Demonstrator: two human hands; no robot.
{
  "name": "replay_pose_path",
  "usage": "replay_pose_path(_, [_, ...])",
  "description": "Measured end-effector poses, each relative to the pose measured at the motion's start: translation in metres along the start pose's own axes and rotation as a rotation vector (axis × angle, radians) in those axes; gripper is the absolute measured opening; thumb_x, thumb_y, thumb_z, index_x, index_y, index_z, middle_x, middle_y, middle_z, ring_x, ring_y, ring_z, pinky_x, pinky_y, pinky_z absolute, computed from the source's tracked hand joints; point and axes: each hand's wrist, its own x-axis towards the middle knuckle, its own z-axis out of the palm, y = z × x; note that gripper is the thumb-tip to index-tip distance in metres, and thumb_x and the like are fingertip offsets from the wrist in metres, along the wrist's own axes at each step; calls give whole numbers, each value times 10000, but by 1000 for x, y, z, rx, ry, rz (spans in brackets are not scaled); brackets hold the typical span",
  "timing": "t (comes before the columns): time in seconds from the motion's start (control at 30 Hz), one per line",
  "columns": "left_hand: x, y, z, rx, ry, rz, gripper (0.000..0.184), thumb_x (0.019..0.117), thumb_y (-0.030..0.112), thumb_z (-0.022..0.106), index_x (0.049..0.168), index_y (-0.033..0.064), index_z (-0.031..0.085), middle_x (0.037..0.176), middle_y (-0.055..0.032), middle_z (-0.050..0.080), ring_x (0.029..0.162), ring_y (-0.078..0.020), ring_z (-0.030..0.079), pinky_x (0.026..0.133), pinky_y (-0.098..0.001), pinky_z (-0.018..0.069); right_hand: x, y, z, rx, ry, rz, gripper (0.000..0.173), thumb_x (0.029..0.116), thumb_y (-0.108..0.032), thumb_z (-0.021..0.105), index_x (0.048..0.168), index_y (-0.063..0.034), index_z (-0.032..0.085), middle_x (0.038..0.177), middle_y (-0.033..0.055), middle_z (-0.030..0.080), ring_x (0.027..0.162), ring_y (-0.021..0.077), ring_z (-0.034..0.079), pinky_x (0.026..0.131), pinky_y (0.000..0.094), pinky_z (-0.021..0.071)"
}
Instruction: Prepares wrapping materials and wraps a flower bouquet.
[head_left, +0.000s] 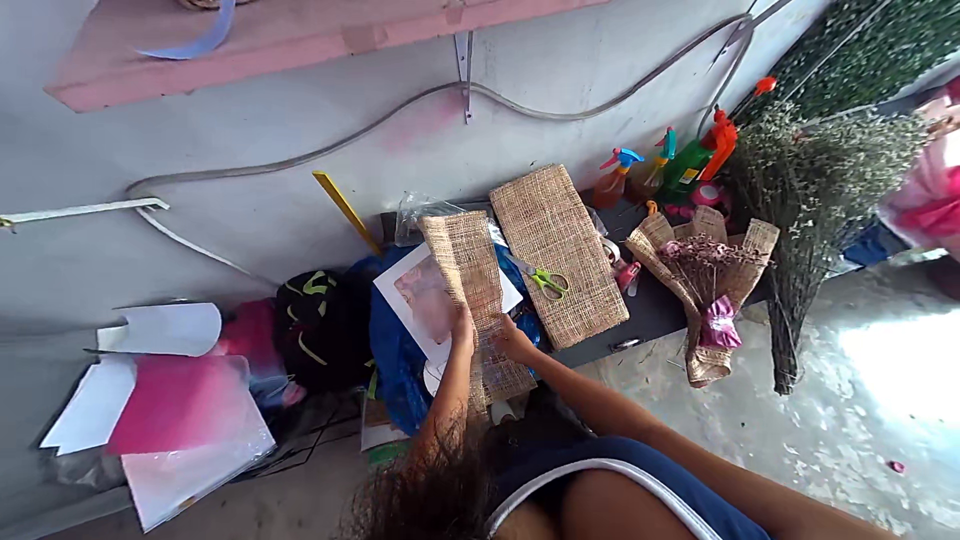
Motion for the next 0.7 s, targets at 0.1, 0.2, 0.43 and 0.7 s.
replay_pose_path(0.1, [-1,9,-10,83,-82,-109,876,1003,108,641,1637,63,37,1629,-280,251,1470,-367,356,1194,-486,328,13,6,-16,22,68,56,750,999,-20,579,1604,9,137,1411,328,533,1292,410,578,1114,520,444])
replay_pose_path(0.2, [2,22,-21,192,-143,-197,573,985,198,693,1443,-60,465,1329,-291,595,1214,-344,603,1055,-478,469,25,15,-29,46,69,66,762,971,1,617,1602,-31,191,1397,322,547,1281,413,583,1102,529,451])
replay_pose_path(0.43, [16,22,-6,121,177,-135,528,1037,402,585,1273,-69,618,1204,-285,658,1135,-349,640,1028,-511,471,5,4,-8,-109,483,-71,746,888,-176,769,1525,-4,422,1514,356,388,1404,529,383,1152,625,334])
replay_pose_path(0.7, [9,6,8,32,115,-164,522,1075,372,504,1293,-97,572,1238,-285,631,1141,-313,628,1029,-469,479,-14,-8,22,504,6,-5,534,972,-92,660,1421,94,439,1188,247,636,1018,228,657,928,373,538])
